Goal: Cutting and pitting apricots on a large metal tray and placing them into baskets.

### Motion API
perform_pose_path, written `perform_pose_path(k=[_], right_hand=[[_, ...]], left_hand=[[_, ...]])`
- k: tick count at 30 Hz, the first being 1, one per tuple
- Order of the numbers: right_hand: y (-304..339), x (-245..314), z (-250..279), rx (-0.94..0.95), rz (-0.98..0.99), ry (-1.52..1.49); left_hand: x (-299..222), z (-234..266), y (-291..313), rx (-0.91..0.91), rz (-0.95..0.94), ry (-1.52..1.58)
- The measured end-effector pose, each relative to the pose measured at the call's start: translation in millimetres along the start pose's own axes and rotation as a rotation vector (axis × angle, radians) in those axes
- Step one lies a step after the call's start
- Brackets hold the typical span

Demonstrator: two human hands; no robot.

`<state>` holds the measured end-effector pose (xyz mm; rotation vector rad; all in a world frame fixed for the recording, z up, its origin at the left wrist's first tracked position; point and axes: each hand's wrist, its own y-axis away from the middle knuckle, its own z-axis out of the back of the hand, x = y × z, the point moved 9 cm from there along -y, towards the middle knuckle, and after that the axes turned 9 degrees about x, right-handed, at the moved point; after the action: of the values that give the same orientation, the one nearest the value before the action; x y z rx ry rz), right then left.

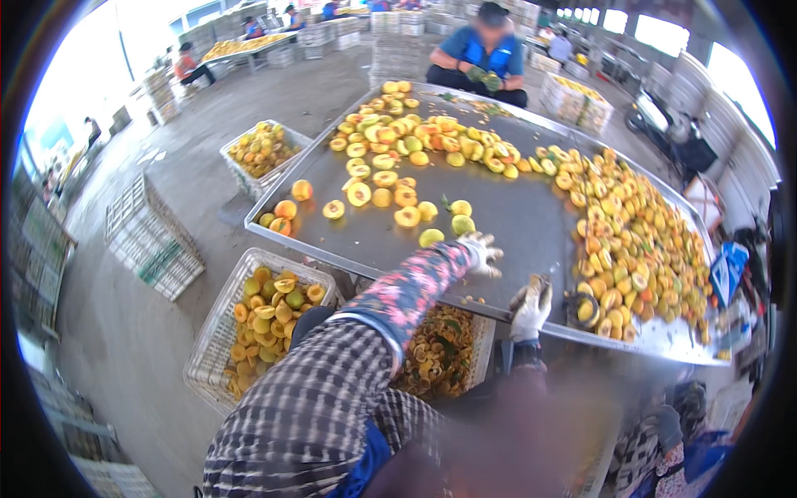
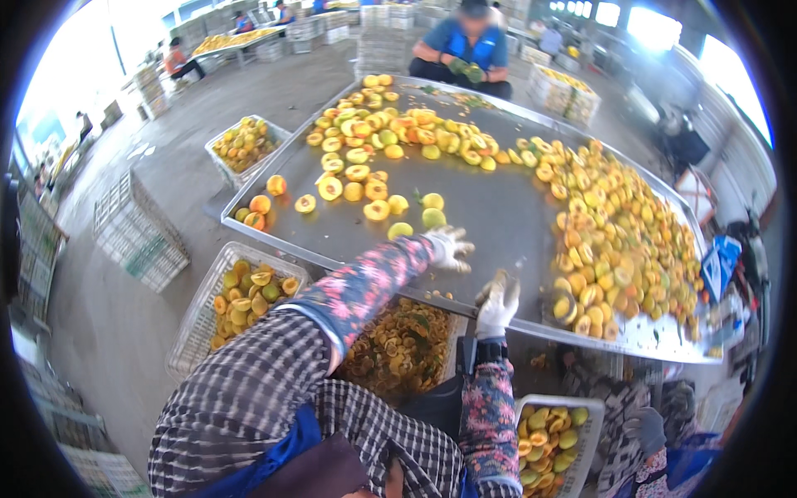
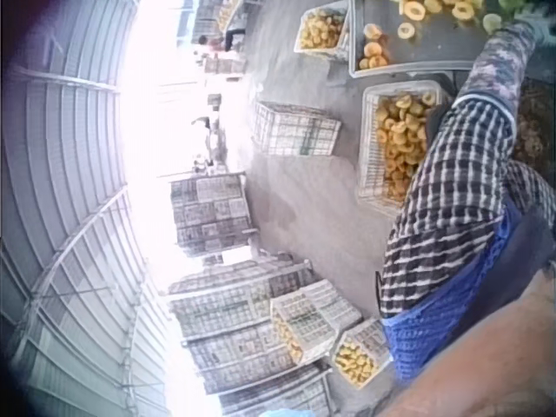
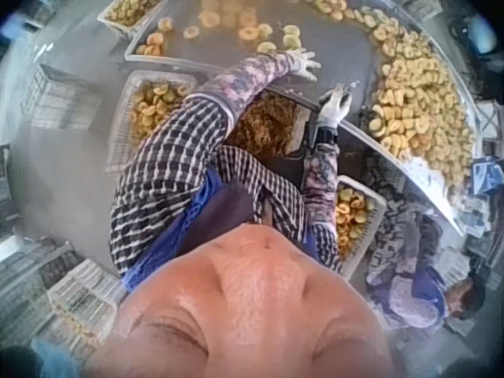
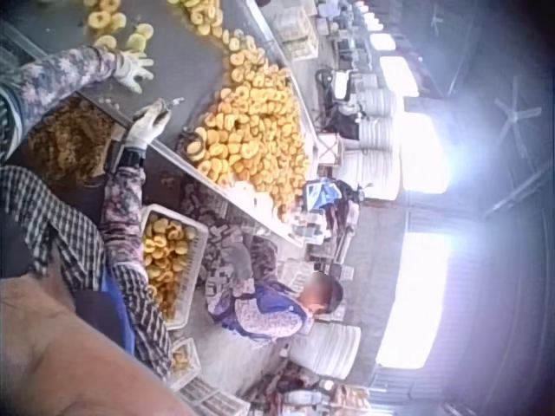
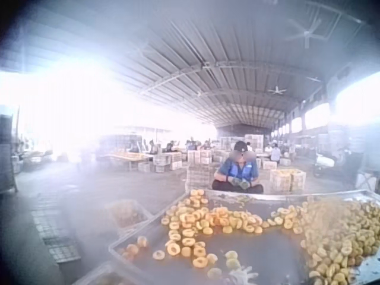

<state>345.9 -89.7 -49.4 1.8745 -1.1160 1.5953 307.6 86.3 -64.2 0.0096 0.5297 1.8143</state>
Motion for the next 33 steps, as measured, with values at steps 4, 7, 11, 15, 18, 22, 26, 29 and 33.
perform_pose_path(k=[4,7,11,15,18,22,26,29,33], right_hand=[[-4.3,-2.9,-7.6,0.041,0.066,0.008],[-9.3,-1.2,0.0,0.04,0.101,-0.001],[-10.2,1.8,-7.3,0.055,0.094,0.097],[-15.2,-10.3,-8.5,0.071,0.032,0.086],[-14.9,-12.6,-1.2,0.095,0.014,0.121],[-12.0,-8.7,-6.1,0.051,-0.011,0.109],[-19.3,-10.1,4.2,0.055,0.124,0.17],[-10.5,-4.4,-15.2,0.074,0.065,0.182],[-5.0,-7.9,-15.9,0.089,-0.013,0.137]], left_hand=[[-11.8,-19.8,-0.3,0.118,-0.12,0.006],[-48.2,-42.4,22.1,0.335,-0.251,-0.082],[-39.5,-52.9,64.8,0.268,-0.193,0.208],[-9.2,-33.5,94.1,0.08,0.034,0.468],[-20.9,-19.1,115.2,-0.067,-0.158,0.526],[-37.2,-19.6,149.3,0.208,-0.412,0.865],[49.7,27.7,119.7,-0.252,-0.143,0.61],[121.5,20.8,89.0,-0.458,0.219,0.355],[127.7,-7.5,49.4,-0.168,0.217,0.167]])
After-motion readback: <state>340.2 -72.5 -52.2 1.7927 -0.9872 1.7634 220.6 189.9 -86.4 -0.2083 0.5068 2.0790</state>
